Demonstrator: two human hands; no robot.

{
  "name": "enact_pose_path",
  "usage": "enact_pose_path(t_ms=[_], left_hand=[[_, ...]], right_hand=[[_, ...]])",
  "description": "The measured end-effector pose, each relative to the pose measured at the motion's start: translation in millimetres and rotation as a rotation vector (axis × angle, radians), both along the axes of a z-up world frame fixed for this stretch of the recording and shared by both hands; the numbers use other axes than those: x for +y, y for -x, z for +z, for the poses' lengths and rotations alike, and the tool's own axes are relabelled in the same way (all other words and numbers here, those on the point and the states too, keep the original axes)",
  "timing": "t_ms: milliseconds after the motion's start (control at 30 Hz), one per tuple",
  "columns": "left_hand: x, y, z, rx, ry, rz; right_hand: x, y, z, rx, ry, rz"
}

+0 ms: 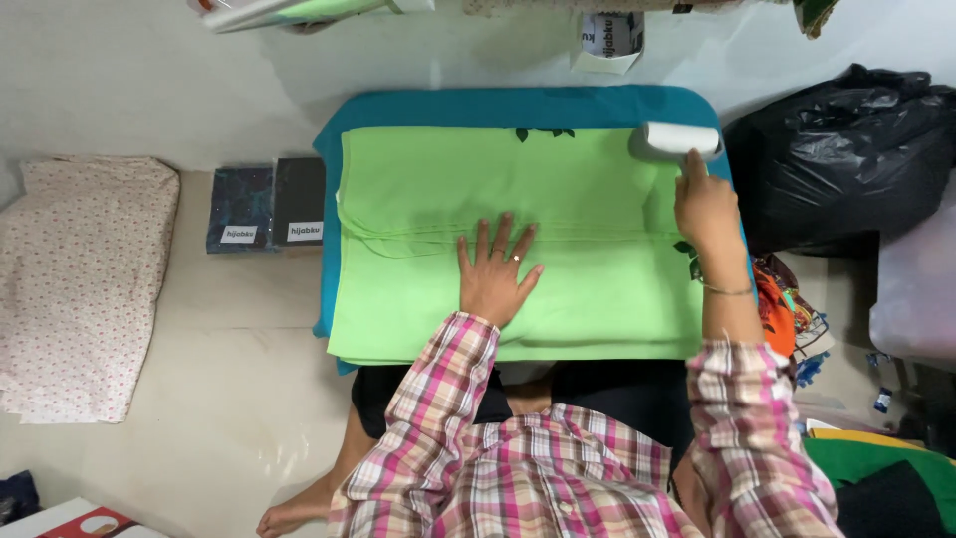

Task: A person uses a lint roller to clean a piece of green fabric, folds it, and then places it into a plastic bag for packaging.

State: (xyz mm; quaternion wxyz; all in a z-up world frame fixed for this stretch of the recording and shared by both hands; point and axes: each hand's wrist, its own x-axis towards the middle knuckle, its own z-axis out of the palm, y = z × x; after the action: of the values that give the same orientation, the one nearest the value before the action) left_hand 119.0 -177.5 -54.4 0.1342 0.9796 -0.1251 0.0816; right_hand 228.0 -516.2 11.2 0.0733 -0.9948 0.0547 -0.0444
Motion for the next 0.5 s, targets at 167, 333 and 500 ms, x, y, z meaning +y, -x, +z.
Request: enact_pose_path(t_ms=[167, 333, 500], left_hand=[[0.9, 0.0, 7.2, 0.013, -0.009, -0.003], [0.3, 0.3, 8.2, 0.025, -0.012, -0.001], [-0.1, -1.7, 2.1, 0.008, -0.017, 0.011]], right_hand=[[32.9, 115.6, 33.5, 0.052, -0.061, -0.031], [27.8, 124.7, 48.2, 0.173, -0.030, -0.121], [17.3, 31.4, 29.2, 0.016, -0.156, -0.131]])
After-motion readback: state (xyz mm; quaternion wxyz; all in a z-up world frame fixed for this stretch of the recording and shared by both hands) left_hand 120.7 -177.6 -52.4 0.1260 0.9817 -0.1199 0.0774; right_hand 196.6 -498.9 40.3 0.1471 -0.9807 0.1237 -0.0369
